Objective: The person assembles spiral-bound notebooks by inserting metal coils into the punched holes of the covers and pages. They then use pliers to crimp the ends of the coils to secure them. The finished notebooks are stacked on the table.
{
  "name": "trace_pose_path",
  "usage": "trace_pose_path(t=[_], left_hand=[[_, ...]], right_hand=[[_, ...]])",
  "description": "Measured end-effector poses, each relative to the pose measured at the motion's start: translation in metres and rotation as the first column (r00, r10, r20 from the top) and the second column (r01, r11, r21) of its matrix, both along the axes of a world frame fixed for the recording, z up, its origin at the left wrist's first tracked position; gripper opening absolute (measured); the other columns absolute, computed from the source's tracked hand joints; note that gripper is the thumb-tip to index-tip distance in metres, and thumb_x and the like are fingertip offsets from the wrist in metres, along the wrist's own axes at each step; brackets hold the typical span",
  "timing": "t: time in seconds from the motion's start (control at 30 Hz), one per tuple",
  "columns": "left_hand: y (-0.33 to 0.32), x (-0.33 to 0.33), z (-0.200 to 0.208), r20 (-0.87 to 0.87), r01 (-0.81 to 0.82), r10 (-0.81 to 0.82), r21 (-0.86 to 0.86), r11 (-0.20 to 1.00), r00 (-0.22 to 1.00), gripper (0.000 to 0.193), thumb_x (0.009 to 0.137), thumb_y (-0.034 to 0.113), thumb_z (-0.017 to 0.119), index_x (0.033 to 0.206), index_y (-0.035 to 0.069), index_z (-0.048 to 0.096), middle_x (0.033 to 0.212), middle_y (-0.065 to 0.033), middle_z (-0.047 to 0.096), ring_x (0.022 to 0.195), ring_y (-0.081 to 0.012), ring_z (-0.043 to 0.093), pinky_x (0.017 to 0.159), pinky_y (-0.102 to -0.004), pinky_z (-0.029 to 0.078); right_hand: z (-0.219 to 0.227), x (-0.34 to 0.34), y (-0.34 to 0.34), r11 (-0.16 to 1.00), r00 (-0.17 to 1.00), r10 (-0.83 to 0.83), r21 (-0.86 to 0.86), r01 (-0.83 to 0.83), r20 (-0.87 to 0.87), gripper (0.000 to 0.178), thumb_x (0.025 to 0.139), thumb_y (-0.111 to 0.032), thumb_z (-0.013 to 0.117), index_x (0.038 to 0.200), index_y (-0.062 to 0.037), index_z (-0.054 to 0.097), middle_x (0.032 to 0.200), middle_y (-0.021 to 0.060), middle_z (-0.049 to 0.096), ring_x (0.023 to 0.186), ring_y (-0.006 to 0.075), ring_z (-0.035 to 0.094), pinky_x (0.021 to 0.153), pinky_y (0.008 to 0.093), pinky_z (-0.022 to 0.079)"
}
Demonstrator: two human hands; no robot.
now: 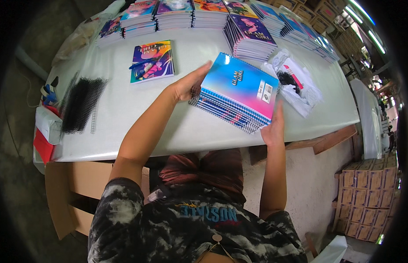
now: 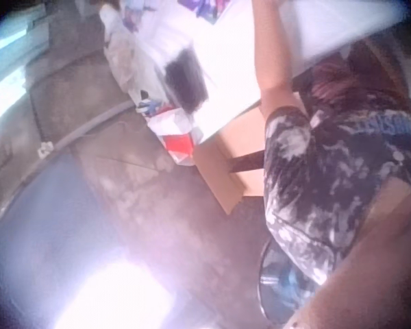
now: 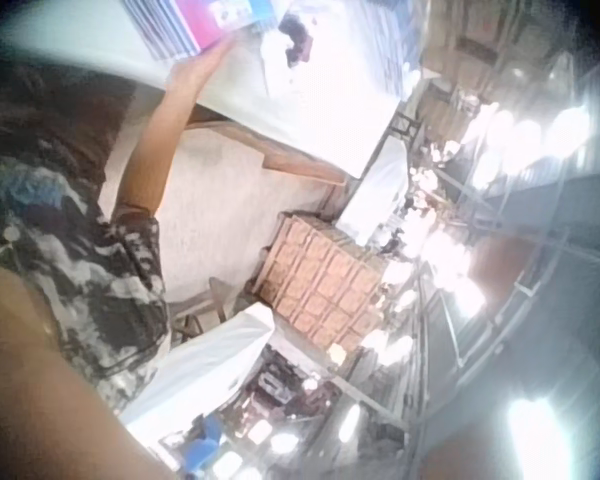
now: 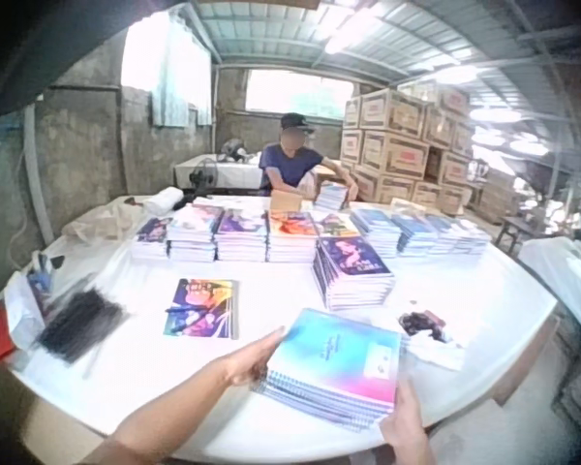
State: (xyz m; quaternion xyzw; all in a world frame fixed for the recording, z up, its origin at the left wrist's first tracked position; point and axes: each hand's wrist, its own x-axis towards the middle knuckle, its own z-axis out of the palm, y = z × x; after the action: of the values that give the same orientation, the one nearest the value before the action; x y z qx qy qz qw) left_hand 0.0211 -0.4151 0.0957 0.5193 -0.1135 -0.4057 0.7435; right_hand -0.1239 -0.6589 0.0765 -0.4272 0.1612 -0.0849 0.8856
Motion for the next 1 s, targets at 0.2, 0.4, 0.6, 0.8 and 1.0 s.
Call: trace_pose_path(t=[0.2, 0.4, 0.6, 0.8, 1.0], left_hand=[[0.002, -0.007, 0.008, -0.114, 0.146, -0.134, 0.102, 0.984, 0.984, 0.047, 0.081, 0.028, 0.055, 0.119, 0.002, 0.051, 0.108, -0.0104, 0.061, 0.091, -0.0194, 0.061, 0.083, -0.0329, 0.050], [0.022, -0.021, 0.008, 0.149, 0.157, -0.208, 0.298, 0.941, 0.967, 0.059, 0.076, 0.025, 0.055, 0.130, 0.005, 0.044, 0.110, -0.0065, 0.059, 0.092, -0.0136, 0.059, 0.079, -0.0278, 0.048], [0.116, 0.066, -0.028, 0.795, -0.999, -0.606, -0.034, 0.013, -0.035, 0.046, 0.088, 0.039, 0.050, 0.121, 0.008, 0.052, 0.107, -0.0165, 0.060, 0.096, -0.0349, 0.058, 0.081, -0.0431, 0.045], [0.157, 0.062, -0.054, 0.830, -0.991, -0.549, 0.130, 0.024, 0.096, 0.041, 0.091, 0.042, 0.044, 0.102, 0.004, 0.055, 0.086, -0.0153, 0.060, 0.080, -0.0351, 0.059, 0.076, -0.0451, 0.047], [0.119, -0.050, -0.015, -0.173, -0.651, 0.635, -0.054, 0.757, 0.753, 0.039, 0.095, 0.040, 0.035, 0.091, 0.006, 0.053, 0.080, -0.0082, 0.058, 0.071, -0.0204, 0.057, 0.066, -0.0390, 0.049]], right_hand=[[0.010, -0.019, 0.017, 0.994, 0.996, 0.021, -0.109, -0.030, -0.089, 0.038, 0.085, -0.020, 0.060, 0.119, -0.0044, 0.053, 0.112, 0.0066, 0.060, 0.105, 0.0211, 0.056, 0.091, 0.0347, 0.042], [0.015, -0.070, 0.065, 0.983, 0.996, -0.094, -0.156, 0.092, -0.004, 0.052, 0.089, -0.019, 0.054, 0.134, -0.0016, 0.036, 0.127, 0.0119, 0.049, 0.117, 0.0230, 0.048, 0.097, 0.0375, 0.037], [0.038, -0.072, 0.074, 0.475, 0.786, -0.493, -0.641, 0.603, 0.374, 0.059, 0.087, -0.016, 0.054, 0.137, 0.0021, 0.029, 0.137, 0.0160, 0.039, 0.129, 0.0238, 0.035, 0.107, 0.0380, 0.025], [0.133, -0.004, 0.104, 0.211, 0.830, 0.488, -0.959, 0.191, 0.272, 0.048, 0.079, -0.017, 0.064, 0.121, 0.0028, 0.051, 0.117, 0.0187, 0.056, 0.113, 0.0302, 0.050, 0.099, 0.0387, 0.034], [0.097, 0.084, 0.196, -0.787, 0.564, 0.448, -0.605, -0.118, -0.693, 0.033, 0.071, -0.016, 0.071, 0.099, -0.0010, 0.065, 0.097, 0.0158, 0.065, 0.092, 0.0316, 0.063, 0.079, 0.0382, 0.049]])
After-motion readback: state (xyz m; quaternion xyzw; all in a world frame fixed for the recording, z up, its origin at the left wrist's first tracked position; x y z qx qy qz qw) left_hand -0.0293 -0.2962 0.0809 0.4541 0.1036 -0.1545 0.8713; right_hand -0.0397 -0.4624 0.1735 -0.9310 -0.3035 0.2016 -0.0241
